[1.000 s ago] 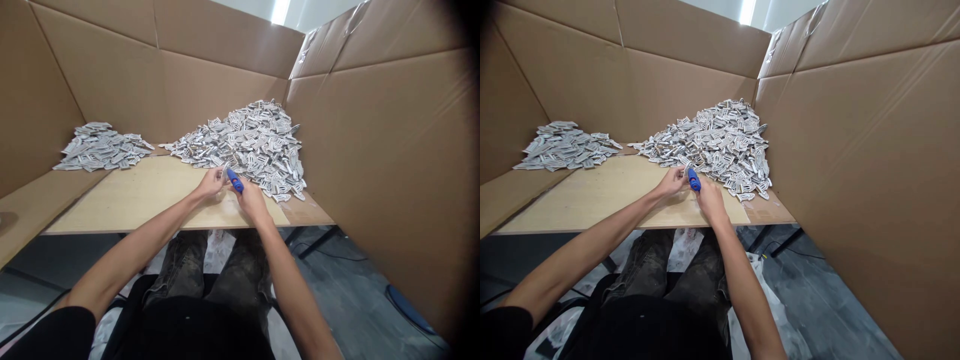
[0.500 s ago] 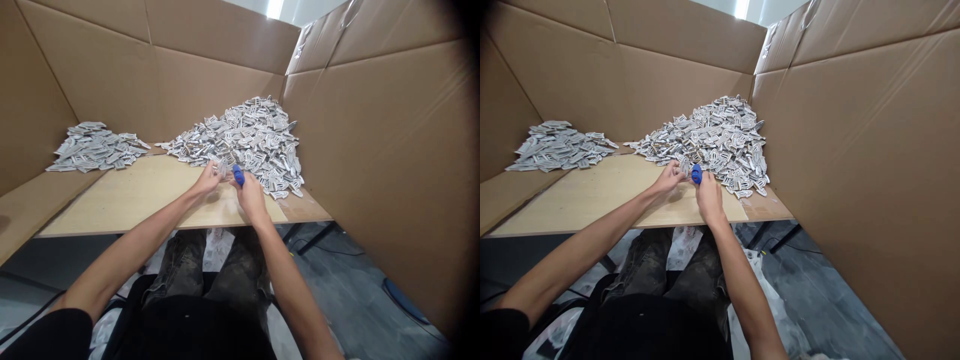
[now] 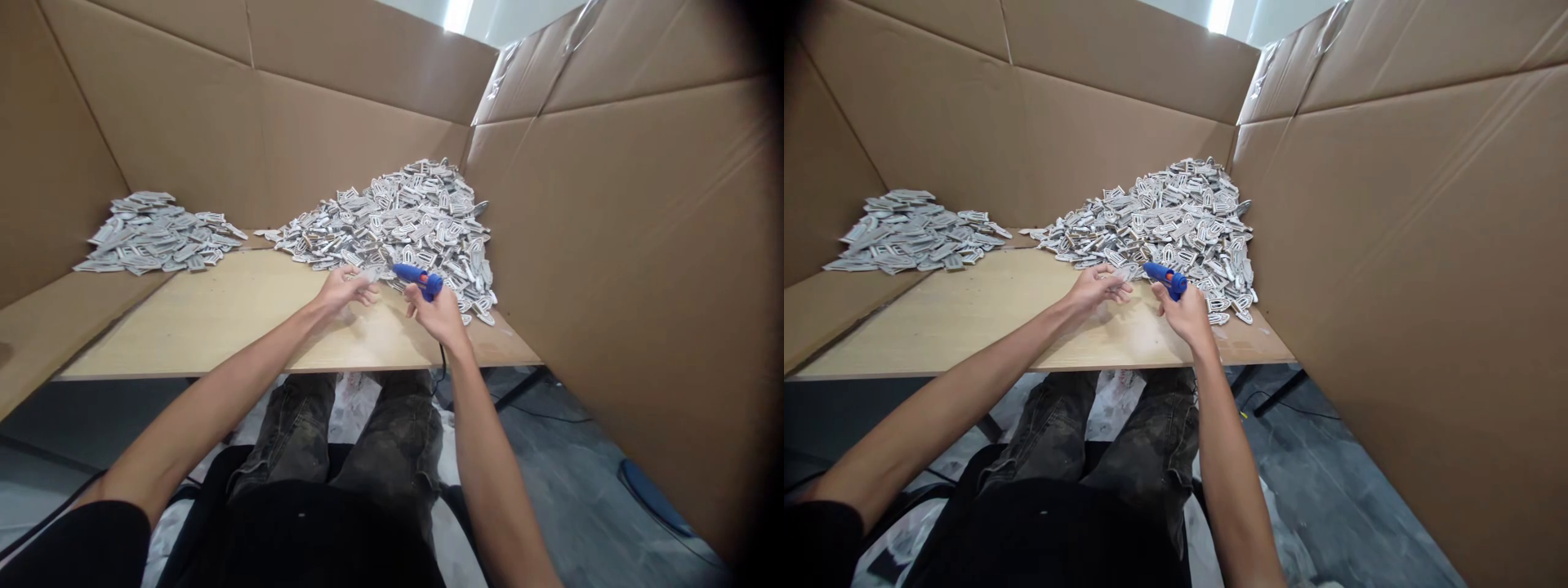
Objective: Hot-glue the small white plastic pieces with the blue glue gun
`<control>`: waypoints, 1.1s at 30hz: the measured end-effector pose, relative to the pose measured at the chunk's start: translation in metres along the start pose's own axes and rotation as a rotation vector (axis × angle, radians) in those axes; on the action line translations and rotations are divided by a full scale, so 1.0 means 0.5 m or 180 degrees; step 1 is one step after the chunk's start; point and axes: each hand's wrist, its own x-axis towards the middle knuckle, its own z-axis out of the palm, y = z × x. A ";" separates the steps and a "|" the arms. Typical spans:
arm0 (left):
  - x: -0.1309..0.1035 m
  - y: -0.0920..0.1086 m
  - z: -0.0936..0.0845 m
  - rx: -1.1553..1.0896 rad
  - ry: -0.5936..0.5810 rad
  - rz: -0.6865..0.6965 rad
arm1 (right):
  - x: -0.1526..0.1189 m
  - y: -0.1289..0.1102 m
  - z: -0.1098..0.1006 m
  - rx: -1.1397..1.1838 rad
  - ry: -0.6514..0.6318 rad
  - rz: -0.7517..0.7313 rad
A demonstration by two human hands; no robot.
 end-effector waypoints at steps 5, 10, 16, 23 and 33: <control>0.019 -0.013 -0.019 0.0435 0.0312 0.0201 | 0.000 -0.002 0.012 0.0395 -0.0205 -0.0001; 0.020 -0.015 -0.018 0.0345 0.0005 0.0180 | -0.007 -0.010 0.021 0.0430 -0.0307 0.0045; 0.006 -0.005 -0.009 0.0429 -0.0144 0.0261 | -0.008 -0.005 0.027 0.0329 -0.0357 -0.0035; 0.005 0.000 -0.010 0.0438 -0.0113 0.0255 | -0.006 0.001 0.029 0.0377 -0.0341 -0.0019; 0.007 -0.004 -0.013 0.0540 -0.0105 0.0302 | -0.009 -0.010 0.025 -0.0226 -0.0207 -0.0163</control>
